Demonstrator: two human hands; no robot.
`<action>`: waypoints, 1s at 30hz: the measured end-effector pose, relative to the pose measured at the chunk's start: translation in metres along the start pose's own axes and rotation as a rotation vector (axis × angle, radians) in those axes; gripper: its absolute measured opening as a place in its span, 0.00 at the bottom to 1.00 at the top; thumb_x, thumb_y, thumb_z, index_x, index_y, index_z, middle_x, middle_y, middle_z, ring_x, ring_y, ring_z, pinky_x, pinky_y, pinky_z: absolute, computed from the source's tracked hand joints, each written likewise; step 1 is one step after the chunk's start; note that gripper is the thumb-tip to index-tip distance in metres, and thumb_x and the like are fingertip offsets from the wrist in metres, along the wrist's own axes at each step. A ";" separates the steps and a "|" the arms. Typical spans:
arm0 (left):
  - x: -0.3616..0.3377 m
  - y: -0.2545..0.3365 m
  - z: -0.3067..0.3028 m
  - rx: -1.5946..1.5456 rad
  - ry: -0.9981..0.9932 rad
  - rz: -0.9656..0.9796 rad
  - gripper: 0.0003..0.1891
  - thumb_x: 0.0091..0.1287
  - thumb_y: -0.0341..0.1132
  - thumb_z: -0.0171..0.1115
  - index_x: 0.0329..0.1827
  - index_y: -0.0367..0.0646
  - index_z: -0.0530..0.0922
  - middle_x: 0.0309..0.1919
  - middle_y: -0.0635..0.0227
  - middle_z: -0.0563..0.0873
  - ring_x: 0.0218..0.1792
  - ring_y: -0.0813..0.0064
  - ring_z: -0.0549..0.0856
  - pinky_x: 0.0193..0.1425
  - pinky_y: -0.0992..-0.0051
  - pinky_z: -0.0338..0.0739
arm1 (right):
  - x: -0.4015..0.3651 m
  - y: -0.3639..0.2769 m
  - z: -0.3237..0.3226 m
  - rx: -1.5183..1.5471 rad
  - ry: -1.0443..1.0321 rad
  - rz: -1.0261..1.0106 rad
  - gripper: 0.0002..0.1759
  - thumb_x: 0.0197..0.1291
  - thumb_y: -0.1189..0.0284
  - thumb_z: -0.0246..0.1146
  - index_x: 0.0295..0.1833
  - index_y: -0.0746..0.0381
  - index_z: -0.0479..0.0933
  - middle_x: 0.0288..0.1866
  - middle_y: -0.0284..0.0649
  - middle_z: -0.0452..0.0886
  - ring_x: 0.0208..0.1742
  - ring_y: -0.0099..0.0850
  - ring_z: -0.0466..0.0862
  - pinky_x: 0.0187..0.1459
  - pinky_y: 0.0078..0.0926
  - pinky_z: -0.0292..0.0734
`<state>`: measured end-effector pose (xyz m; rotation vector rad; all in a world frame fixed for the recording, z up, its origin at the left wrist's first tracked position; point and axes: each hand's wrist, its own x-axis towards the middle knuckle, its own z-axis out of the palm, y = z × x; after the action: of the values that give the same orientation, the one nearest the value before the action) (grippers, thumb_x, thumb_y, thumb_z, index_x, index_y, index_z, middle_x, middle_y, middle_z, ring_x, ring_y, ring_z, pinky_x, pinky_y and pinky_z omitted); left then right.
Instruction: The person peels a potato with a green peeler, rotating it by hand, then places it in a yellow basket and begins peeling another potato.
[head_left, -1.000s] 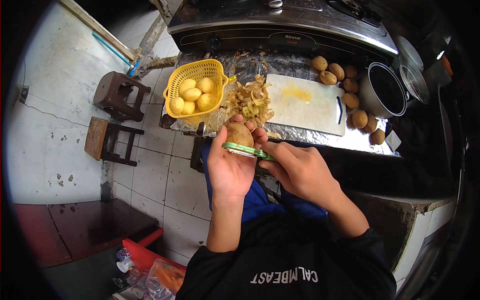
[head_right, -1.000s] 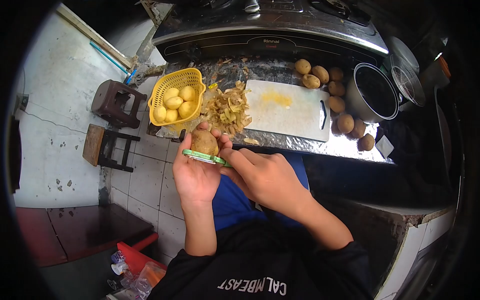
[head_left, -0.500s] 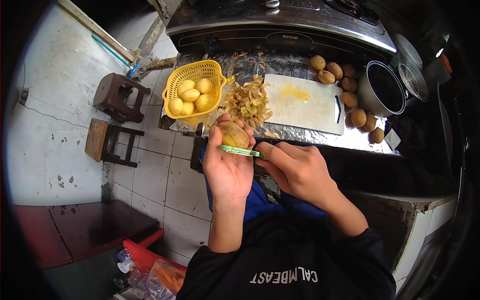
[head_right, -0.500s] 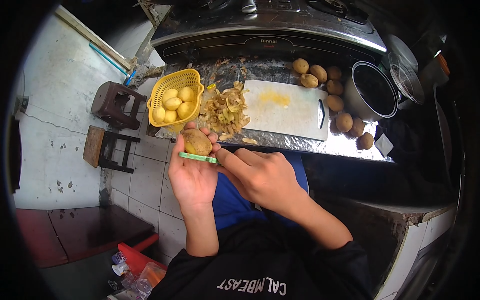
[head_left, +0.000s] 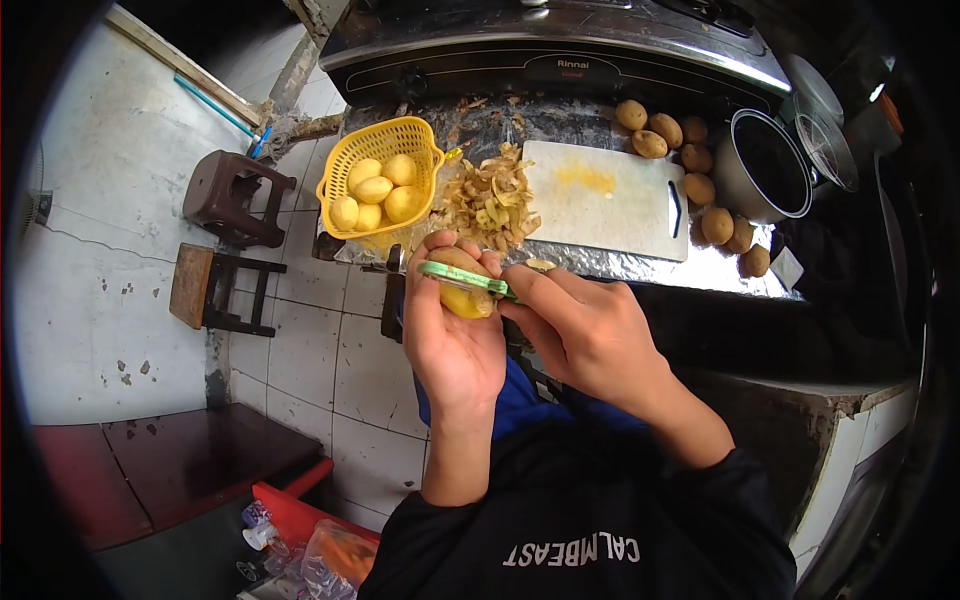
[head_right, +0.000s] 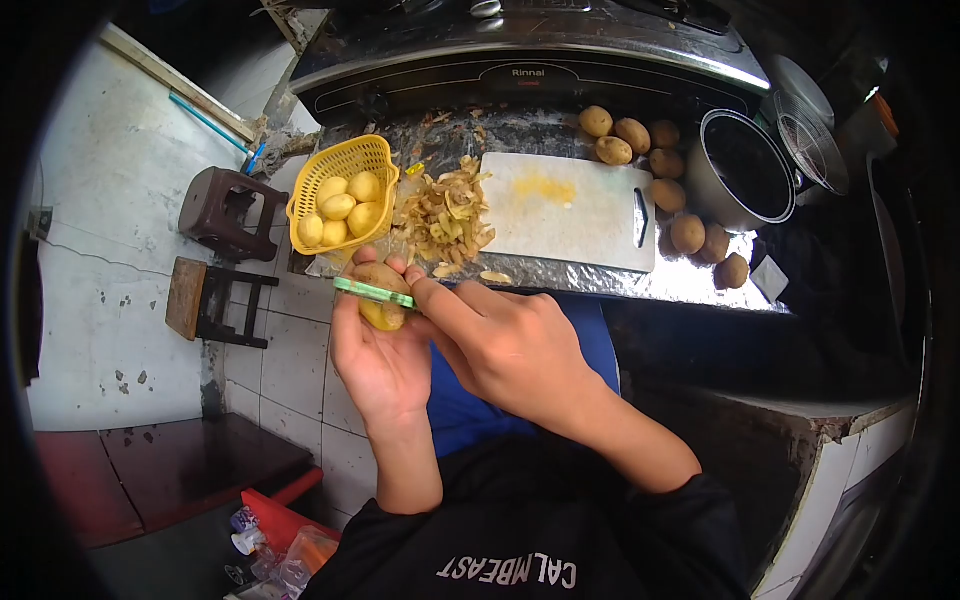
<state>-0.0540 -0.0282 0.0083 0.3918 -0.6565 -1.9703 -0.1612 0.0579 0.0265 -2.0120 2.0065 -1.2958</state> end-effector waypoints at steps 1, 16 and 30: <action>0.000 0.000 0.000 0.001 0.001 -0.002 0.18 0.76 0.41 0.46 0.59 0.36 0.69 0.45 0.60 0.77 0.46 0.66 0.77 0.55 0.68 0.74 | 0.003 0.000 -0.003 0.012 -0.015 0.006 0.18 0.54 0.74 0.70 0.50 0.62 0.77 0.25 0.36 0.72 0.22 0.34 0.78 0.21 0.32 0.72; 0.011 0.014 -0.012 0.053 -0.161 0.085 0.24 0.73 0.46 0.37 0.49 0.33 0.73 0.35 0.60 0.79 0.36 0.69 0.79 0.43 0.72 0.76 | 0.005 -0.014 -0.007 0.045 -0.092 0.021 0.17 0.55 0.73 0.70 0.50 0.63 0.77 0.24 0.37 0.73 0.22 0.35 0.79 0.22 0.32 0.72; 0.017 0.011 -0.018 0.074 -0.136 0.029 0.22 0.71 0.45 0.39 0.50 0.35 0.74 0.38 0.59 0.79 0.36 0.68 0.80 0.42 0.73 0.79 | 0.006 0.001 0.006 0.120 -0.049 0.018 0.14 0.59 0.71 0.66 0.49 0.62 0.76 0.24 0.39 0.75 0.21 0.38 0.79 0.21 0.35 0.73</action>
<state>-0.0447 -0.0522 0.0006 0.2932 -0.8194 -1.9612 -0.1601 0.0499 0.0250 -1.9484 1.8738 -1.3158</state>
